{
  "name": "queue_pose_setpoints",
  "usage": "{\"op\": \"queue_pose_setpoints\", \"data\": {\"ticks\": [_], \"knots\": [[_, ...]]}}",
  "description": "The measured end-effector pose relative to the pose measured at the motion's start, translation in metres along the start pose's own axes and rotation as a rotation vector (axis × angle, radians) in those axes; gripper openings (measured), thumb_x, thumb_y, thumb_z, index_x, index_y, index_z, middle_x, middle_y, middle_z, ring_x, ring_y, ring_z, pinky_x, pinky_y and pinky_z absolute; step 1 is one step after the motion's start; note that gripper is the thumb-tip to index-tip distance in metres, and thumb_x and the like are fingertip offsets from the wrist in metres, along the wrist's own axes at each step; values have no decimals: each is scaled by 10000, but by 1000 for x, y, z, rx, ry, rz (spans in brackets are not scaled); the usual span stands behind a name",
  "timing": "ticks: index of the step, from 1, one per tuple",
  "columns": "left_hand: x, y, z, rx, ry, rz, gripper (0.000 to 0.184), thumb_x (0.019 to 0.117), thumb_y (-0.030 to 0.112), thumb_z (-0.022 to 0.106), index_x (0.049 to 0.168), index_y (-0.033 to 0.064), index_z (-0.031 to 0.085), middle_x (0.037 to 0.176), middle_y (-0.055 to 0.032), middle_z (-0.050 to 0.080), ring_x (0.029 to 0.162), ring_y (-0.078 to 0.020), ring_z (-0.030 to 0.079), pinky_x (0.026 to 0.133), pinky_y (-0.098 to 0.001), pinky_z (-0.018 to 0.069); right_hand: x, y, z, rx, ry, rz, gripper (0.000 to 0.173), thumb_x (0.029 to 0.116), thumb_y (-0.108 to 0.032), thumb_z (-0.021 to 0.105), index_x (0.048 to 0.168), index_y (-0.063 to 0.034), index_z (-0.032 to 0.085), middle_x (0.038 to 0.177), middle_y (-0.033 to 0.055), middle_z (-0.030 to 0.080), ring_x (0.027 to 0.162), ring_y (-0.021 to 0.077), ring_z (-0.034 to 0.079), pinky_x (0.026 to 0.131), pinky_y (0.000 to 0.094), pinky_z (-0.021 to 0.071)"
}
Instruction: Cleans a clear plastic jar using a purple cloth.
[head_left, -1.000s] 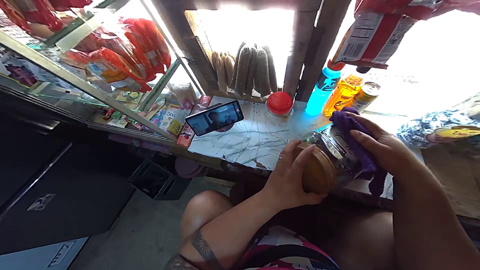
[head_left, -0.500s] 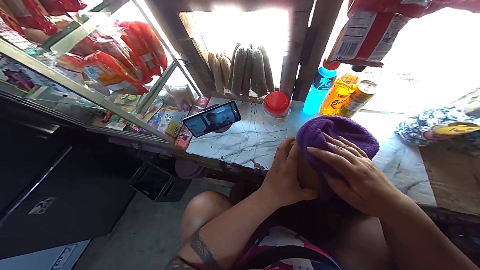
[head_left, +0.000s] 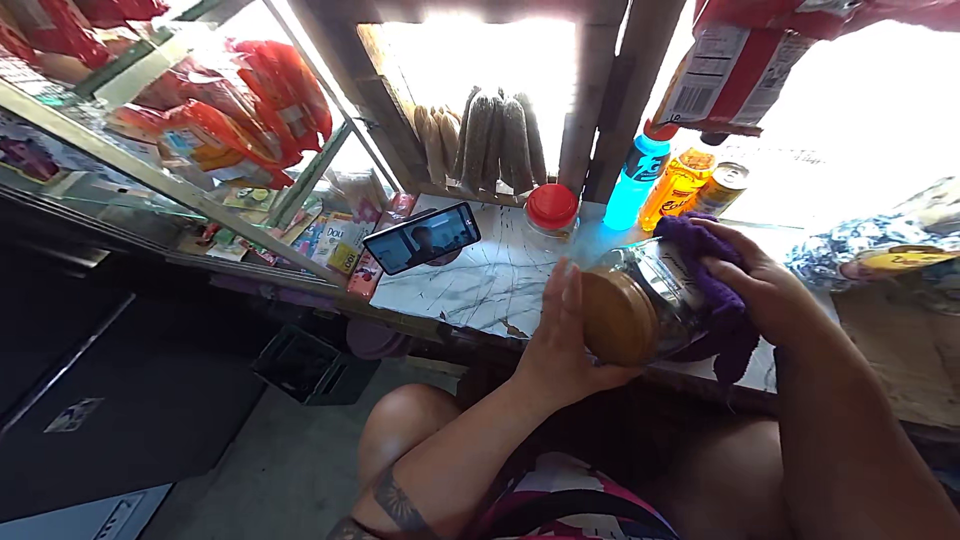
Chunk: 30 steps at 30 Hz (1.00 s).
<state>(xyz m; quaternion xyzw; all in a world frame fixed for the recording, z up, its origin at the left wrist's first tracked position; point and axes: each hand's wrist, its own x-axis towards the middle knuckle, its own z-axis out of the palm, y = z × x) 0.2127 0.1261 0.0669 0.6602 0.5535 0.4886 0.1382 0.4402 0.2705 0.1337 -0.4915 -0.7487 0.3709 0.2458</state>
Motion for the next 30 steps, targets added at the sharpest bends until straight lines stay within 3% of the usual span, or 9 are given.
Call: {"op": "queue_pose_setpoints", "data": {"ticks": [2, 5, 9, 12, 16, 20, 24, 27, 30], "knots": [[4, 1, -7, -41, -77, -187, 1308, 696, 551, 877, 1610, 29, 101, 1592, -271, 302, 1273, -269, 586, 912, -403, 581, 1, 3, 0, 48, 18, 12, 525, 1002, -335, 503, 1523, -293, 458, 1442, 75, 567, 1269, 208, 571, 1008, 534, 470], [10, -1, -14, -271, -269, -420, 1314, 747, 523, 861, 1631, 81, -6, 1524, -251, 396, 1137, -232, 661, 843, -371, 611, 0, 4, 0, 68, 20, -5, 539, 1010, -295, 504, 1543, -264, 427, 1494, 56, 527, 1315, 189, 540, 1044, 507, 458], [13, 4, -14, -495, -273, -598, 1318, 743, 587, 808, 1631, 89, -29, 1561, -254, 339, 1272, -264, 573, 946, -403, 563, -3, 4, 3, 72, 38, 16, 554, 995, -324, 566, 1532, -274, 437, 1416, 85, 583, 1225, 210, 601, 985, 519, 496], [14, 0, -8, -576, -211, -671, 1241, 779, 610, 752, 1620, 86, 5, 1482, -242, 436, 1249, -243, 580, 1019, -405, 517, -5, 6, 4, 73, 54, 25, 591, 969, -342, 631, 1527, -263, 451, 1377, 106, 609, 1168, 227, 634, 956, 522, 516], [15, 3, -6, -668, -167, -730, 1191, 765, 501, 797, 1605, 119, 45, 1406, -211, 492, 1188, -214, 616, 988, -377, 540, -8, 7, 3, 22, 82, -45, 543, 975, -302, 655, 1493, -233, 506, 1337, 93, 641, 1150, 198, 647, 955, 497, 526], [13, 7, -7, -616, -124, -664, 1260, 681, 453, 857, 1609, 150, 60, 1444, -200, 463, 1211, -225, 611, 950, -379, 569, -11, 5, 5, 2, 194, -101, 467, 999, -244, 639, 1453, -188, 548, 1321, 87, 652, 1143, 145, 647, 977, 425, 524], [7, 5, -5, -402, -54, -370, 1296, 639, 439, 911, 1611, 135, 110, 1535, -211, 370, 1253, -217, 583, 951, -376, 568, -9, 12, 11, 72, 326, -177, 448, 1017, -239, 597, 1444, -120, 534, 1343, 75, 625, 1151, 48, 620, 993, 287, 519], [4, 1, -2, -251, -7, -146, 1270, 637, 443, 918, 1598, 115, 155, 1566, -233, 331, 1297, -246, 554, 977, -406, 555, -7, 13, 15, 80, 351, -271, 448, 1032, -219, 565, 1455, -82, 510, 1370, 88, 605, 1182, 28, 598, 1007, 254, 504], [4, 1, -2, -183, -23, -48, 1268, 622, 446, 925, 1593, 99, 186, 1564, -244, 317, 1335, -271, 518, 1024, -424, 527, -10, 9, 20, 114, 304, -396, 428, 1044, -210, 527, 1439, -48, 508, 1363, 63, 602, 1180, -3, 587, 996, 226, 510]]}}
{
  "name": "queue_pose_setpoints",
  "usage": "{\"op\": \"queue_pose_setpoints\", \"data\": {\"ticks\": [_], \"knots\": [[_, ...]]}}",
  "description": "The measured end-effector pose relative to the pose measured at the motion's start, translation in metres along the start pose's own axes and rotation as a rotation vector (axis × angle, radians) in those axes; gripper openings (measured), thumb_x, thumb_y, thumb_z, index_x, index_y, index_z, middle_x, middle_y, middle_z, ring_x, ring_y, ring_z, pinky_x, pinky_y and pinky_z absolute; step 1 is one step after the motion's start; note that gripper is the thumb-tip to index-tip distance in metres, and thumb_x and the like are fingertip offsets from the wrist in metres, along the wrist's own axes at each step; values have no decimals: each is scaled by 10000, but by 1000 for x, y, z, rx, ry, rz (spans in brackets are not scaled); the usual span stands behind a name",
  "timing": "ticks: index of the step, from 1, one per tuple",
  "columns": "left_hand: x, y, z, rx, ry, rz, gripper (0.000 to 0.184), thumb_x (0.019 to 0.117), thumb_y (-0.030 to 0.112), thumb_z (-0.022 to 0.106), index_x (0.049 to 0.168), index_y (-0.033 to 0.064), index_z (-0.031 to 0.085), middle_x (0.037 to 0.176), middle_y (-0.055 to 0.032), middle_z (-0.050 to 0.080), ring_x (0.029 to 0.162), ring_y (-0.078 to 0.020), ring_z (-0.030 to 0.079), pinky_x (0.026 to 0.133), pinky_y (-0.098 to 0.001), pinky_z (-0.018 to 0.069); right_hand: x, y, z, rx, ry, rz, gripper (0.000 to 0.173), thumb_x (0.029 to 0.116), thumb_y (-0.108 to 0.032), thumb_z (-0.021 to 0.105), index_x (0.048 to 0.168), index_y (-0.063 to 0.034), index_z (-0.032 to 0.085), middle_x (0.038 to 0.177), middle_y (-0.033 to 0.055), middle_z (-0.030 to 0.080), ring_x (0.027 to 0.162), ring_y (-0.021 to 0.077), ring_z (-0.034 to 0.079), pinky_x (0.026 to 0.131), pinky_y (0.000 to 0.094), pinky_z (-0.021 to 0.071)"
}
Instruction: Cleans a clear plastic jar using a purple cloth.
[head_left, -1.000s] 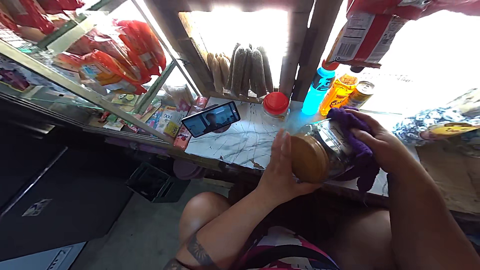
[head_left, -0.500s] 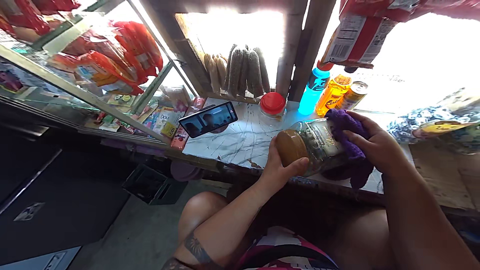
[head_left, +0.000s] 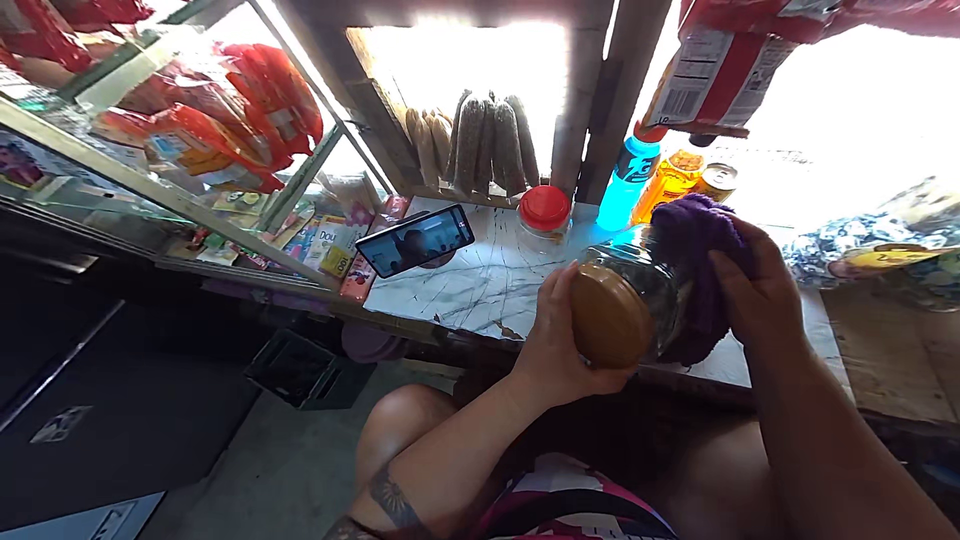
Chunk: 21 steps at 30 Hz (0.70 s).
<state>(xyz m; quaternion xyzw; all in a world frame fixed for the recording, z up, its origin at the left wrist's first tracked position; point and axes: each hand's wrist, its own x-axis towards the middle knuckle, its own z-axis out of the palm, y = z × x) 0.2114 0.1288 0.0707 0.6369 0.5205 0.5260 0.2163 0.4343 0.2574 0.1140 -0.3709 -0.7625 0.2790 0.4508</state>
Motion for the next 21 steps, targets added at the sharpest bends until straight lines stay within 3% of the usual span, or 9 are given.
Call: {"op": "queue_pose_setpoints", "data": {"ticks": [1, 3, 5, 7, 11, 15, 21], "knots": [[0, 0, 0, 16, -5, 33, 1264, 617, 443, 927, 1587, 79, 203, 1569, -251, 316, 1364, -293, 490, 1053, -443, 507, -2, -3, 2, 4, -17, -53, 416, 1044, -221, 516, 1420, -43, 528, 1358, 55, 608, 1193, -5, 582, 1021, 231, 498], [-1, 2, 1, 58, -13, 79, 1263, 611, 454, 921, 1579, 51, 217, 1574, -265, 307, 1407, -321, 439, 1096, -456, 465, -6, -11, 6, -17, -61, -185, 418, 1052, -258, 488, 1397, -31, 555, 1382, 91, 611, 1309, 83, 539, 1195, 390, 347], [-2, 3, 1, 89, -14, 91, 1264, 604, 470, 915, 1572, 35, 229, 1568, -275, 311, 1404, -326, 443, 1089, -453, 471, -11, -23, 11, -61, -113, -305, 425, 1065, -326, 463, 1414, -100, 552, 1362, 55, 630, 1342, 118, 524, 1240, 486, 255], [-3, 4, 2, 98, -17, 86, 1260, 598, 474, 909, 1566, 20, 243, 1563, -280, 315, 1406, -331, 438, 1090, -454, 469, -19, -37, 19, -118, -148, -404, 400, 1065, -380, 467, 1394, -173, 562, 1336, 23, 645, 1348, 147, 528, 1231, 508, 282], [-5, 4, 2, 95, -20, 85, 1243, 592, 497, 885, 1554, 2, 274, 1558, -293, 323, 1404, -337, 442, 1092, -449, 462, -30, -53, 33, -196, -146, -516, 302, 1065, -317, 463, 1327, -248, 595, 1293, 31, 666, 1386, 192, 498, 1210, 488, 303], [-3, 4, 2, 88, -26, 106, 1224, 620, 511, 888, 1559, 26, 270, 1563, -279, 317, 1412, -320, 436, 1099, -439, 462, -24, -48, 24, -211, -123, -449, 343, 1066, -334, 471, 1362, -205, 587, 1313, 44, 662, 1344, 174, 541, 1189, 444, 359], [-1, 4, 0, 78, -35, 75, 1241, 618, 462, 919, 1575, 55, 243, 1574, -257, 312, 1396, -304, 458, 1083, -442, 482, -16, -42, 13, -229, -63, -263, 451, 1074, -359, 472, 1416, -81, 570, 1297, 124, 671, 1258, 195, 610, 1158, 458, 402]]}}
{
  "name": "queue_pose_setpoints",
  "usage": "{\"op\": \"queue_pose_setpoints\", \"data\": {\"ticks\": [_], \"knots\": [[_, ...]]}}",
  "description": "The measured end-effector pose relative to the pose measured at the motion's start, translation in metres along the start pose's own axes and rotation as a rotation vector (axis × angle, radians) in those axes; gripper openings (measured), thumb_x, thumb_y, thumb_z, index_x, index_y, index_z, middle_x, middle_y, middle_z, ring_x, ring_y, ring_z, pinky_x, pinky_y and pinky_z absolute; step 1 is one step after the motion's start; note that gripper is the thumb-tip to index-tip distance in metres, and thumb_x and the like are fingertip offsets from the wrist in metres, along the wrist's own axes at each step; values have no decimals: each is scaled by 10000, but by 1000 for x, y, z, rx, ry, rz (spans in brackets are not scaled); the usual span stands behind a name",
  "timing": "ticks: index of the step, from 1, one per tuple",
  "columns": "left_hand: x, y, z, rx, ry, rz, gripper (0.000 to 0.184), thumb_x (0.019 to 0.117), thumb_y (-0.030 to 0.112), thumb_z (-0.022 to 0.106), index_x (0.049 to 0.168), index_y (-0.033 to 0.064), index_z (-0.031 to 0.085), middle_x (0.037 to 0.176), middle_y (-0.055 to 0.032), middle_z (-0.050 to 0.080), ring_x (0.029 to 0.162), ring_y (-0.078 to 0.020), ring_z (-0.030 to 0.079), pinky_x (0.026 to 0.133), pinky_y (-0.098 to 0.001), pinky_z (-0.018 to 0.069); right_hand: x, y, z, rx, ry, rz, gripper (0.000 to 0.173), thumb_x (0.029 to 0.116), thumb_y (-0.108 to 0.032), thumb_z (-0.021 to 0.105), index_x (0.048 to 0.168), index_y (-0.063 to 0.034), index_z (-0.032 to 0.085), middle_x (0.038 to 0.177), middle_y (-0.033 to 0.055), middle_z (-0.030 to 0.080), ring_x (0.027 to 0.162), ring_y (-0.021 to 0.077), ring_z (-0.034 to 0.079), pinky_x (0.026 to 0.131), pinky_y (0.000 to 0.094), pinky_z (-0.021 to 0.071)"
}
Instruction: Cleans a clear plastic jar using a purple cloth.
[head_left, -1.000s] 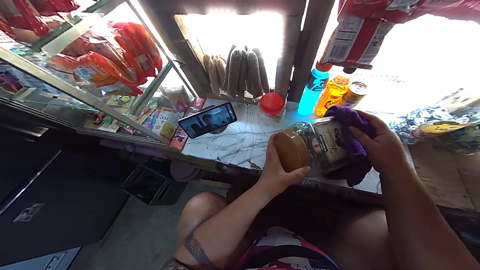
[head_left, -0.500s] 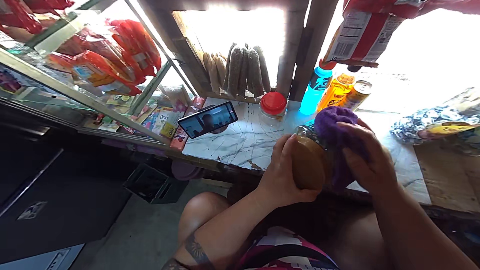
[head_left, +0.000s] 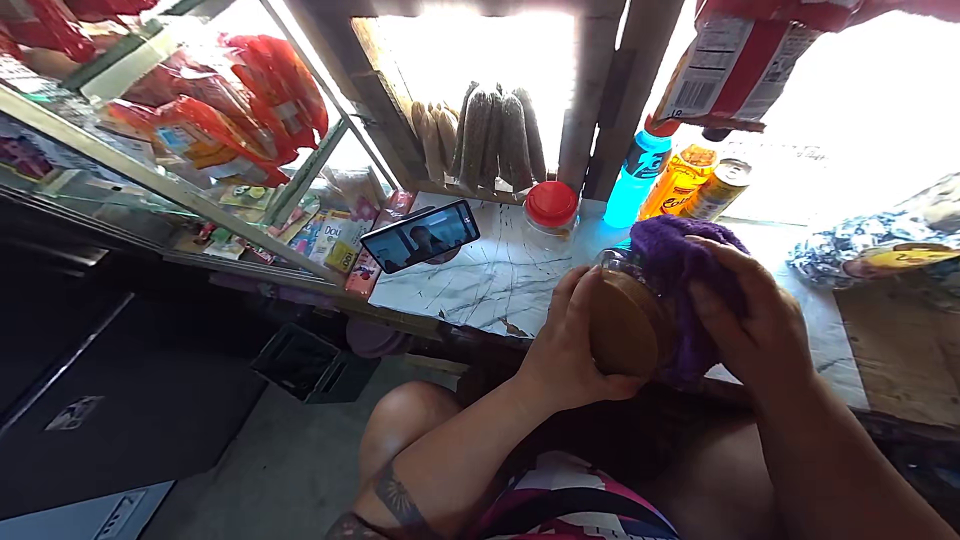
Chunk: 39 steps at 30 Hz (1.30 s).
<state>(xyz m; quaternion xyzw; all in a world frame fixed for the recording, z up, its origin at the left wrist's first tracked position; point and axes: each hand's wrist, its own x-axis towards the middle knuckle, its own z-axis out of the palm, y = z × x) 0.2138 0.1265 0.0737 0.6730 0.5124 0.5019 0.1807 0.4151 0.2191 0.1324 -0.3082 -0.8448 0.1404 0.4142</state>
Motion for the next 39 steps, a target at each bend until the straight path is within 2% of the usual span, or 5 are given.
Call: {"op": "queue_pose_setpoints", "data": {"ticks": [5, 11, 23, 30, 39], "knots": [[2, 0, -4, -85, 11, -163, 1245, 635, 434, 921, 1596, 104, 202, 1579, -235, 312, 1336, -263, 520, 1003, -413, 536, -2, 11, 12, -29, -30, -14, 541, 1089, -425, 378, 1471, -59, 490, 1417, 181, 582, 1422, 293, 461, 1218, 528, 286], [0, -1, -1, -72, 52, -219, 1279, 640, 491, 885, 1604, 89, 147, 1568, -236, 326, 1265, -245, 571, 950, -413, 553, -13, -5, 29, -25, -28, -125, 431, 1078, -377, 441, 1464, -188, 470, 1496, 134, 513, 1510, 299, 321, 1236, 518, 249], [-6, 4, 5, 135, -52, 159, 1167, 634, 454, 909, 1549, 36, 316, 1540, -304, 356, 1356, -377, 495, 1070, -453, 493, -13, -19, 2, -77, -16, -54, 382, 1053, -331, 488, 1377, -164, 603, 1289, 88, 685, 1304, 234, 590, 1172, 501, 387], [-1, 3, 0, 187, -154, 289, 1096, 660, 422, 913, 1541, 97, 348, 1525, -307, 373, 1368, -382, 484, 1084, -458, 481, -2, -7, -21, 66, -184, 159, 419, 1041, -352, 471, 1388, -171, 619, 1330, 29, 657, 1284, 118, 568, 1108, 380, 445], [5, -9, -14, 129, -189, 77, 1209, 683, 402, 890, 1616, 83, 191, 1659, -221, 193, 1461, -309, 394, 1120, -450, 454, 15, 29, -25, 103, -171, 532, 443, 1023, -326, 481, 1439, -190, 550, 1334, 88, 629, 1196, 162, 606, 990, 474, 490]]}}
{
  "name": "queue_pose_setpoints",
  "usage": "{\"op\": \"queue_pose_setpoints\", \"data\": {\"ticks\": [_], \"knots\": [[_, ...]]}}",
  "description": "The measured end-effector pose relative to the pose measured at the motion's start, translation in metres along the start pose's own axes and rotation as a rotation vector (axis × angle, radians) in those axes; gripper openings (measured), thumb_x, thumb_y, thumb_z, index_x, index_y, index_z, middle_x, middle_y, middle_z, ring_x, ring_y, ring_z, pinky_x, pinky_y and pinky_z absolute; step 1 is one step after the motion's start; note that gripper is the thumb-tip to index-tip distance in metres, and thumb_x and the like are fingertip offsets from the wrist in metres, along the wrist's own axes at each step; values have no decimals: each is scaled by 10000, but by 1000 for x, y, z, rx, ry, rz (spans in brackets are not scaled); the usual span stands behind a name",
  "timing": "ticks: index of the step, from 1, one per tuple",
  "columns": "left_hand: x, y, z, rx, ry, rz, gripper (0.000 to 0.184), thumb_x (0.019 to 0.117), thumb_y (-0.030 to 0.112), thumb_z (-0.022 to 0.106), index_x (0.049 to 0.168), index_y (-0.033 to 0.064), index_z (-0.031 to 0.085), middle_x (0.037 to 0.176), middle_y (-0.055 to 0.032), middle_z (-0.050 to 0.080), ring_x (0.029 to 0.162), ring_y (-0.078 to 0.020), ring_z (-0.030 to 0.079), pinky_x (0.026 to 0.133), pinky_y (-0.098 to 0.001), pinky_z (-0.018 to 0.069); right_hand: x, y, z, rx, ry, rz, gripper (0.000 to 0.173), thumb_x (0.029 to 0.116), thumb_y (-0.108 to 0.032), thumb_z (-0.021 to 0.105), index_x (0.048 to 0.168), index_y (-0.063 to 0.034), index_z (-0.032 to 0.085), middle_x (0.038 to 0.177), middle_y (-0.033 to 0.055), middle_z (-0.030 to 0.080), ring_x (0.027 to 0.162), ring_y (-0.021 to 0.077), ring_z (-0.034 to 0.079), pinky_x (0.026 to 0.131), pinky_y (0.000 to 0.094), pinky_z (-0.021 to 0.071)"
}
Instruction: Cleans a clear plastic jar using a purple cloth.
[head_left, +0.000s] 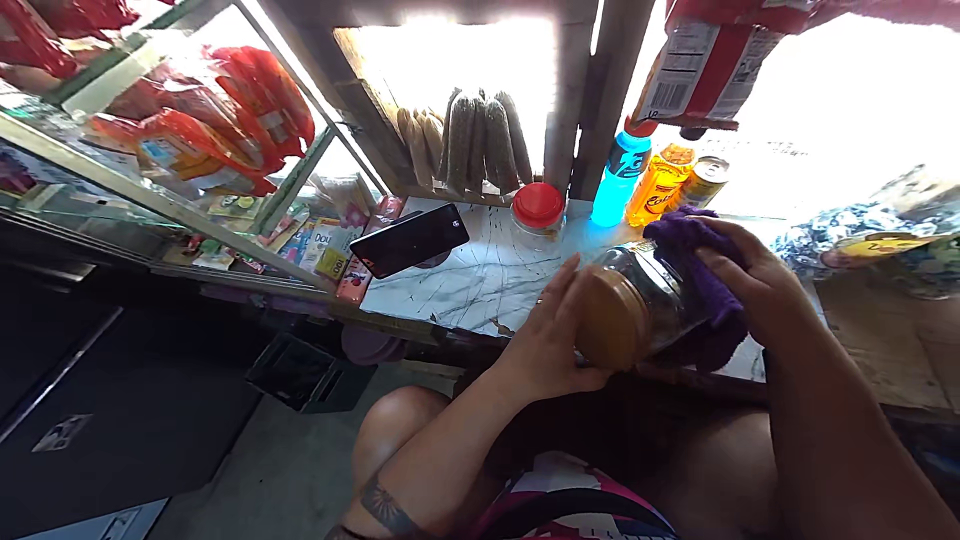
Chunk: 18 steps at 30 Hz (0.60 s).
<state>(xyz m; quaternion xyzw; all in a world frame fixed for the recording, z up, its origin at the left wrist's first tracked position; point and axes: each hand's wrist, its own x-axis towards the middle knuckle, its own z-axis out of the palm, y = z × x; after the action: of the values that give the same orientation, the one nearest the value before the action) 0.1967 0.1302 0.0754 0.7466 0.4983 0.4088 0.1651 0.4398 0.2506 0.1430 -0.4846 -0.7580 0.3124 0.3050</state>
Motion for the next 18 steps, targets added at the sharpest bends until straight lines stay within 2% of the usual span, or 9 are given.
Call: {"op": "queue_pose_setpoints", "data": {"ticks": [2, 3, 6, 10, 15, 18], "knots": [[0, -1, -1, -137, -27, -167, 1264, 691, 338, 892, 1628, 62, 90, 1639, -233, 229, 1377, -283, 494, 1038, -432, 513, 2, 6, 0, 80, 14, 33, 452, 1025, -328, 491, 1456, -196, 524, 1363, 66, 614, 1197, 128, 606, 998, 433, 503], [1, -1, -2, -196, -60, -257, 1283, 705, 331, 888, 1633, 85, 38, 1622, -237, 253, 1333, -272, 534, 1000, -425, 540, 3, 9, 0, 110, 22, 41, 454, 1024, -329, 497, 1459, -204, 520, 1367, 55, 612, 1197, 115, 606, 999, 419, 507], [2, -1, -4, -332, -115, -398, 1340, 712, 398, 895, 1633, 130, -40, 1587, -253, 291, 1282, -260, 576, 969, -403, 564, 3, 12, 3, 173, 36, 69, 444, 1024, -317, 516, 1455, -212, 522, 1340, 49, 623, 1158, 106, 620, 969, 398, 523], [2, 6, -2, -464, -59, -479, 1366, 682, 550, 877, 1637, 160, -17, 1581, -236, 305, 1269, -239, 577, 932, -381, 574, 4, 13, 2, 218, 50, 126, 429, 1030, -313, 521, 1444, -200, 530, 1277, 46, 649, 1079, 90, 642, 925, 375, 536], [-2, 9, 8, -451, 35, -484, 1380, 648, 589, 878, 1633, 130, 27, 1561, -265, 323, 1310, -262, 543, 1019, -410, 528, 1, 13, 3, 355, 111, 133, 388, 1019, -215, 556, 1398, -132, 554, 1169, -6, 674, 952, 5, 655, 839, 232, 559], [-3, 10, 6, -364, 106, -389, 1358, 640, 601, 878, 1626, 104, 87, 1559, -254, 337, 1362, -265, 484, 1089, -437, 466, -7, 7, 10, 320, 160, 61, 421, 984, -226, 591, 1391, -123, 562, 1197, -5, 672, 998, -8, 653, 859, 216, 561]]}}
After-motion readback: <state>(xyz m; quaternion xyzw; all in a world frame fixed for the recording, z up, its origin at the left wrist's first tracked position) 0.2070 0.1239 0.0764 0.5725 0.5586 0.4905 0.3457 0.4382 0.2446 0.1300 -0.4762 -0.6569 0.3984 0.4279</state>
